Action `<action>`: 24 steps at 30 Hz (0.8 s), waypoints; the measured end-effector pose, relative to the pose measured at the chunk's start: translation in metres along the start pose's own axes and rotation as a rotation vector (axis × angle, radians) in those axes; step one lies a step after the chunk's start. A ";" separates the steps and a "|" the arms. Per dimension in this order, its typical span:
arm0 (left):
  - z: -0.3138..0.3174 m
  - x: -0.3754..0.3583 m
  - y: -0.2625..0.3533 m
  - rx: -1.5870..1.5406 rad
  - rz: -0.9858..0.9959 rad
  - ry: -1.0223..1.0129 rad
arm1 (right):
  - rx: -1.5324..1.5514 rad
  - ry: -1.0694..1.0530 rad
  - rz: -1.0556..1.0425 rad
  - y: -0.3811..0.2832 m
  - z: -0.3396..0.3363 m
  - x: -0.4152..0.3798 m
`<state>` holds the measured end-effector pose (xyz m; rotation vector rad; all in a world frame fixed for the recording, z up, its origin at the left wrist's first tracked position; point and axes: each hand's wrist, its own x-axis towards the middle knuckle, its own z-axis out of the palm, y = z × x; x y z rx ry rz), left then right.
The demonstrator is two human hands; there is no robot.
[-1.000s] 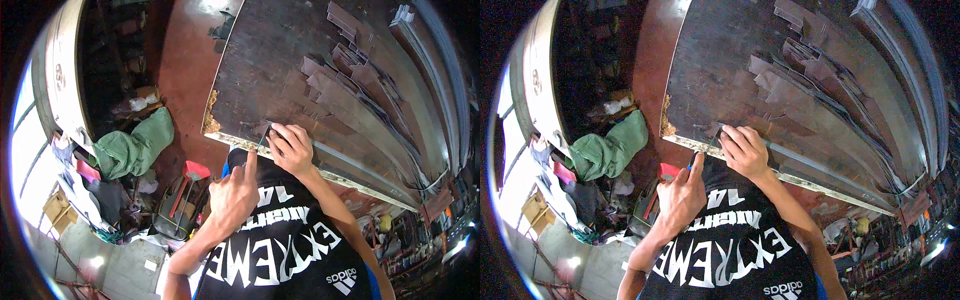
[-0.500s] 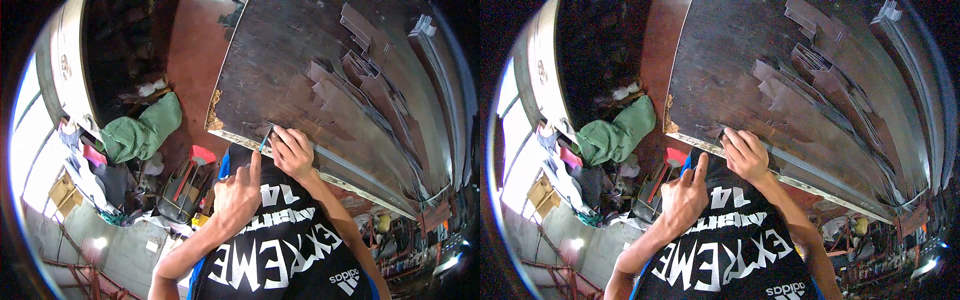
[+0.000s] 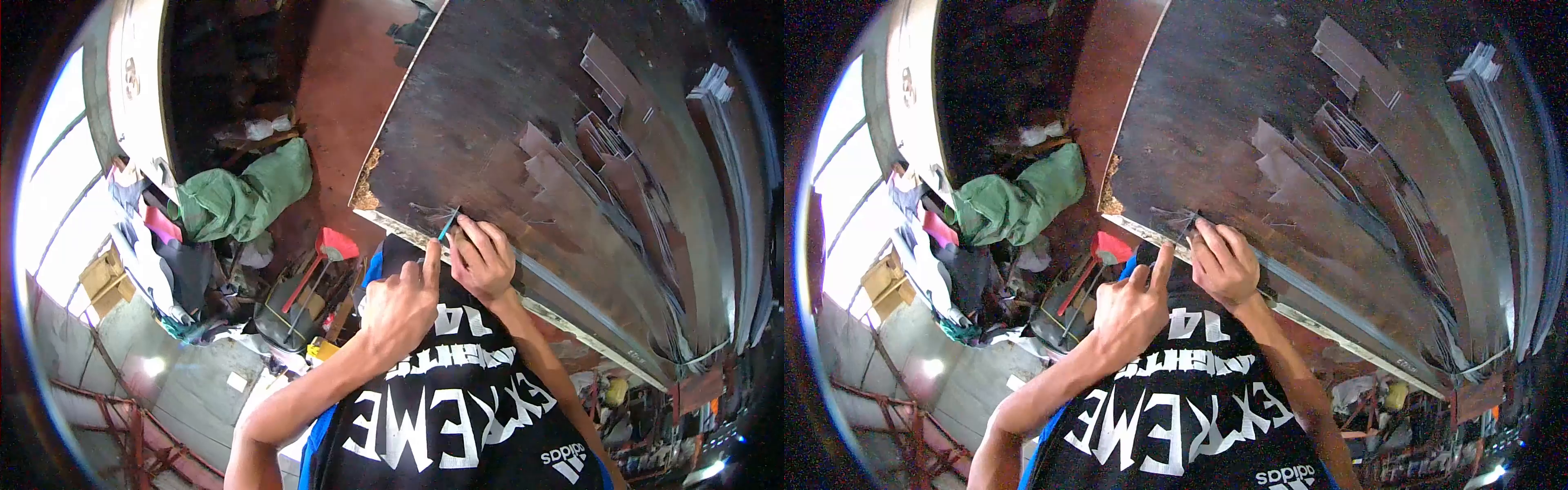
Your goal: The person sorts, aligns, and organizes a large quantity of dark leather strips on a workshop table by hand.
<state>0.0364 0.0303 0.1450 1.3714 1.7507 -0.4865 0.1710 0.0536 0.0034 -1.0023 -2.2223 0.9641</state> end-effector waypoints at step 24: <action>0.057 -0.028 -0.028 -0.102 -0.023 0.319 | -0.039 0.109 -0.014 -0.005 0.006 -0.006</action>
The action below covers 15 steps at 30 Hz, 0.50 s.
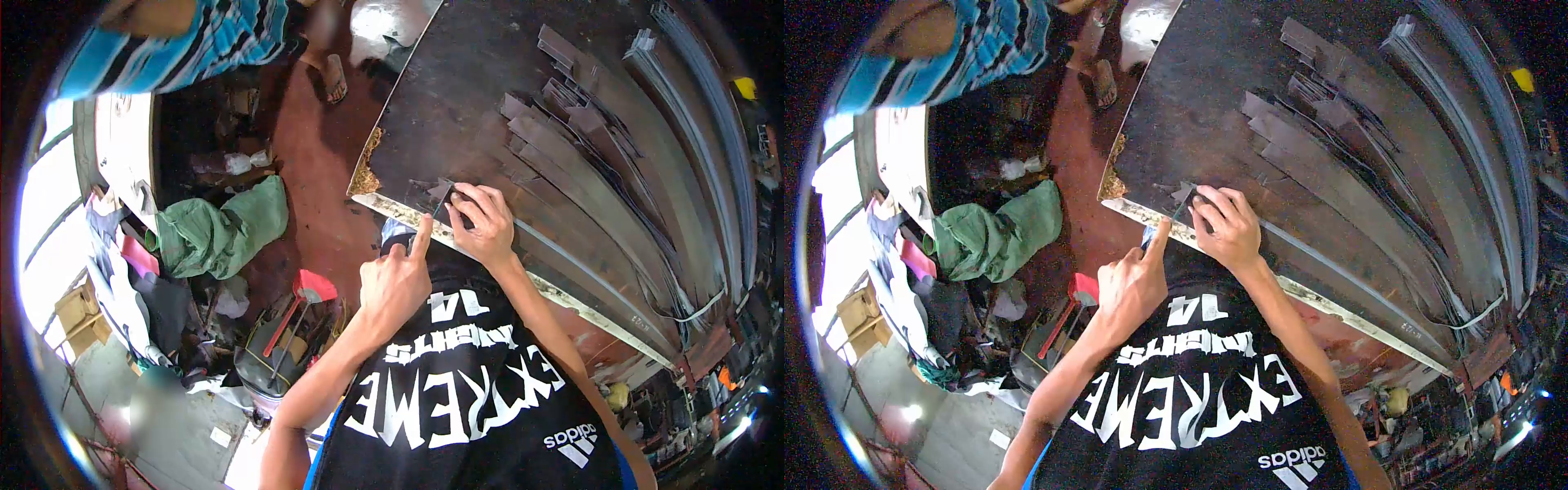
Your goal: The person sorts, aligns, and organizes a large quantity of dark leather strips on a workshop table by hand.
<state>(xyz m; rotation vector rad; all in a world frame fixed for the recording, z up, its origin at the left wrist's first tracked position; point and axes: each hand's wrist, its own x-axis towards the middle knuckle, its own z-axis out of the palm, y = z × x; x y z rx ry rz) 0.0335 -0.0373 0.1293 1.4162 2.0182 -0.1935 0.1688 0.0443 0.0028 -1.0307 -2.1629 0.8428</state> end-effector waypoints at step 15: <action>-0.009 0.026 0.010 0.119 0.008 -0.111 | 0.000 -0.047 -0.022 0.004 -0.003 0.003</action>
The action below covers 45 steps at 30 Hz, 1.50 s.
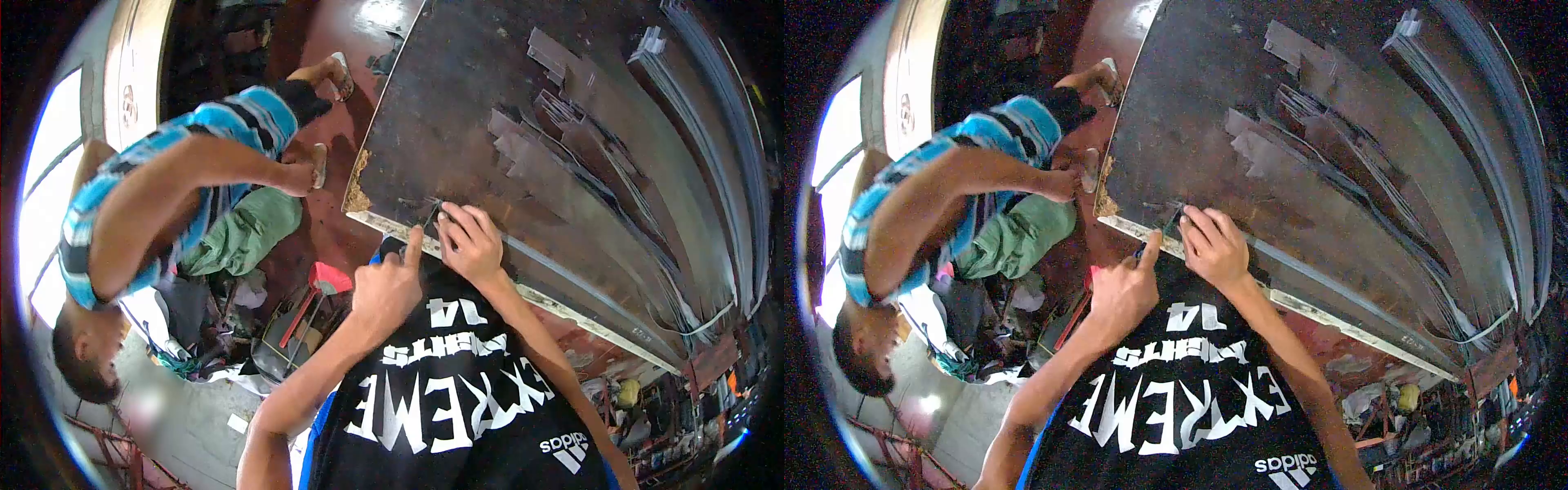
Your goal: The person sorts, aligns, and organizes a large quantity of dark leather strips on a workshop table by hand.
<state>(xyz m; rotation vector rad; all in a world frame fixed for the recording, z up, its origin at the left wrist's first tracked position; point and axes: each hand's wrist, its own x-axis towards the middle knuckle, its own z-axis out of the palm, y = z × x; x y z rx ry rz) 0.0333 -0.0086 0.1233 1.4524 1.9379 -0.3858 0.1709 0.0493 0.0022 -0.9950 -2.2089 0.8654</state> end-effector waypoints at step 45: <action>0.039 -0.014 -0.013 -0.185 -0.001 0.158 | 0.002 0.035 -0.027 -0.003 0.004 0.001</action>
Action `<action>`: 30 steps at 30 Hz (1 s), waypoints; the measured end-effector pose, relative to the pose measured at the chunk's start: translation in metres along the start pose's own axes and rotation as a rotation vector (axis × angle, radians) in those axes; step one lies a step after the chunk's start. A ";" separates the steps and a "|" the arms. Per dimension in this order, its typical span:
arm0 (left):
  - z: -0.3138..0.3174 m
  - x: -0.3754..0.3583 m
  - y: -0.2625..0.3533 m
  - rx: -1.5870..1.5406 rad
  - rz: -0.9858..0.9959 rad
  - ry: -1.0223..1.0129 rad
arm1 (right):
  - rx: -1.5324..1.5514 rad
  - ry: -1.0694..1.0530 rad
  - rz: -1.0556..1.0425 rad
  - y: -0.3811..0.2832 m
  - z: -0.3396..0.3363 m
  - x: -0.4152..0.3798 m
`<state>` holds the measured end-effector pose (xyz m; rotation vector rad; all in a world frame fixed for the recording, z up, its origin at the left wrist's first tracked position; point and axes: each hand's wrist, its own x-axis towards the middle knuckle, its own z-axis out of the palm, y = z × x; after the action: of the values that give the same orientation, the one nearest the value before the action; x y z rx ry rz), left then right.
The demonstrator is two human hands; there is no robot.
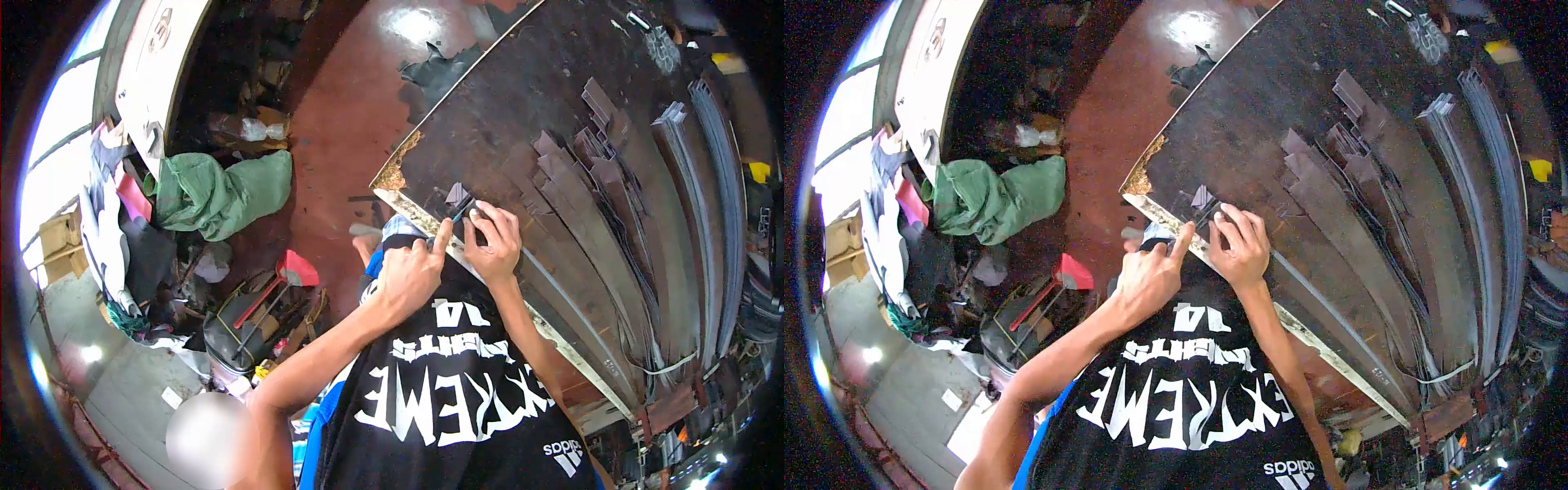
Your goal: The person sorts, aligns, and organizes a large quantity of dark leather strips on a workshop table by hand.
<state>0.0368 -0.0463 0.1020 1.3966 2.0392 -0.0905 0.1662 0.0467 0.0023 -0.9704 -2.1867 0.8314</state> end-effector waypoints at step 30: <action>-0.006 -0.002 0.000 -0.047 -0.007 -0.052 | -0.042 -0.082 -0.024 0.006 0.000 -0.008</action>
<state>0.0341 -0.0454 0.1080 1.3453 1.9905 -0.0811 0.1725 0.0434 -0.0041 -0.9434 -2.2895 0.8301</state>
